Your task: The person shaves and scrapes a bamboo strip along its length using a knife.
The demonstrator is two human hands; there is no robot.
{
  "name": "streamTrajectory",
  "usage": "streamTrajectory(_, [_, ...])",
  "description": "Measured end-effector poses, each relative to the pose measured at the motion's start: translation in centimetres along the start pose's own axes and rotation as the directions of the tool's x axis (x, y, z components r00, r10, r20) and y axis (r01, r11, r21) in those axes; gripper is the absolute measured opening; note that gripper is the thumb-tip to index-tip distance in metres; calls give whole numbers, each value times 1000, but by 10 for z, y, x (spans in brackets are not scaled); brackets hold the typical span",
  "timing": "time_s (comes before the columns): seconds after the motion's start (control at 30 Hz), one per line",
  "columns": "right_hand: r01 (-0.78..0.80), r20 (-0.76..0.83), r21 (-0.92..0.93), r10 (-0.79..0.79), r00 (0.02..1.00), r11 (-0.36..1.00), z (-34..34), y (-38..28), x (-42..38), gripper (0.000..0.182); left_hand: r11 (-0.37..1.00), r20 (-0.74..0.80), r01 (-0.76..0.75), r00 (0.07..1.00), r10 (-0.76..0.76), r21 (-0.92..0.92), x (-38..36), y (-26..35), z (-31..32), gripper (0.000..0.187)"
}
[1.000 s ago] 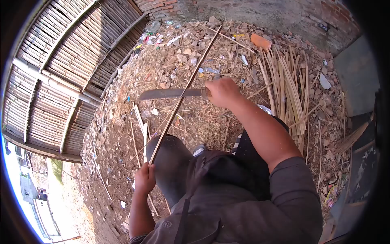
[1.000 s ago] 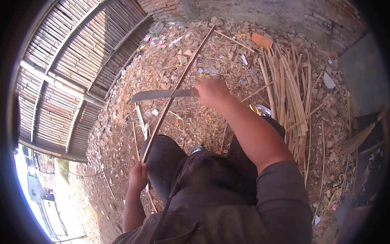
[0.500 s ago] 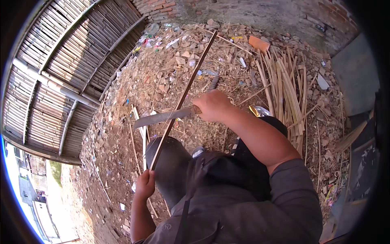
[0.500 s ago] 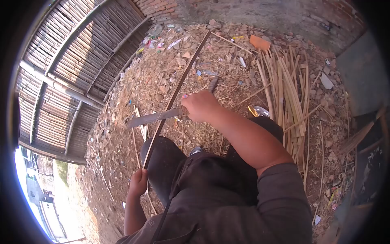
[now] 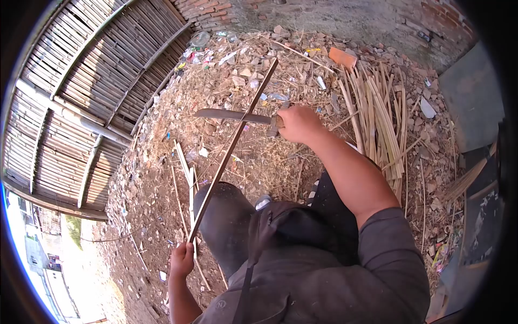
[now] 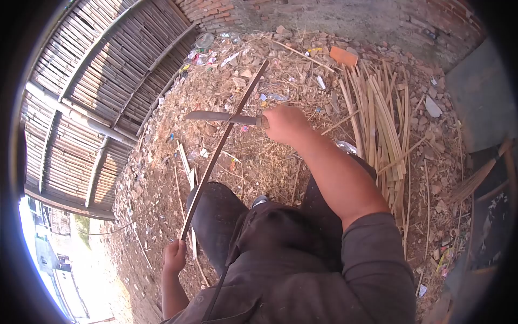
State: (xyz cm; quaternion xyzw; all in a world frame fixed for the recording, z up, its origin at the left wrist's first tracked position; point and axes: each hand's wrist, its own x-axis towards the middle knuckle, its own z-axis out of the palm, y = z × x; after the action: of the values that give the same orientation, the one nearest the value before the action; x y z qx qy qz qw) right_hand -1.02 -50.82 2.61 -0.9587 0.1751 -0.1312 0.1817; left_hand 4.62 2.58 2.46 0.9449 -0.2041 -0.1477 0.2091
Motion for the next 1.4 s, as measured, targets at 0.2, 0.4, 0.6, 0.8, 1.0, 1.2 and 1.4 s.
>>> streamTrajectory(0.2, [287, -3, -82, -288, 958, 954, 4, -27, -8, 14, 992, -49, -41, 998, 36, -119, 9, 15, 7, 44])
streamTrajectory(0.4, [-64, -25, -150, 61, 998, 987, -14, 60, 9, 13, 996, -70, -43, 996, 49, 84, -22, -38, -28, 36])
streamTrajectory(0.6, [-122, 18, -73, 124, 992, 990, 3, 21, 6, 13, 993, -103, -25, 994, 37, 116, -36, -58, -25, 37])
streamTrajectory(0.8, [170, -173, -114, -188, 967, 979, 2, -5, 3, 15, 994, -59, -28, 998, 22, -108, -31, -53, -7, 48])
streamTrajectory(1.0, [297, -144, -114, -311, 939, 948, 1, -5, -7, 15, 992, -66, -70, 995, 77, 100, -23, -41, -19, 44])
streamTrajectory(1.2, [-81, -95, -151, 67, 993, 985, -2, 68, 7, 20, 988, -102, -22, 994, 38, 155, -50, -46, -34, 39])
streamTrajectory(1.4, [-173, -14, 46, 174, 985, 984, -2, 28, 5, 21, 1000, -86, 13, 996, -11, 26, -55, -63, -29, 43])
